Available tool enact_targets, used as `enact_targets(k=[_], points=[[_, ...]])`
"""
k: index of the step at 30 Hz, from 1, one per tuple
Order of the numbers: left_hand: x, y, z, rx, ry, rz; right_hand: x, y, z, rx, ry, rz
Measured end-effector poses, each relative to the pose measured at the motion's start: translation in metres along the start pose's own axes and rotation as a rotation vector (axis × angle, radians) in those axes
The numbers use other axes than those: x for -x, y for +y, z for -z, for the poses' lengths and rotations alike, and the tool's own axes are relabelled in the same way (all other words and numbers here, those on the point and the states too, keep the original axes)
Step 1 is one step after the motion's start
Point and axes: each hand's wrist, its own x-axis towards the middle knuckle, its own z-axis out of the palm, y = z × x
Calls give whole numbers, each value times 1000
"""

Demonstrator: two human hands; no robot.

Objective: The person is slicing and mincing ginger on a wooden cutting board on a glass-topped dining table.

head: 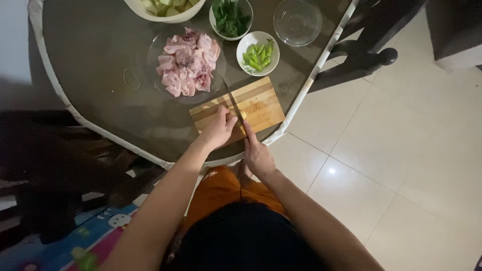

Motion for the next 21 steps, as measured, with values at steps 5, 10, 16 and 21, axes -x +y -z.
enact_targets(k=[5,10,16,21], points=[[-4,-3,-2,43,-20,23,0,-8,-3,4,-9,-102],[-9,4,3,-85,-59,62,-4,-5,-10,-28,-21,-126],[-16,-9,-5,-43,-59,7,-13,-1,-21,-60,31,-40],[1,23,5,-14,-22,91,-12,-24,1,-84,-55,-224]])
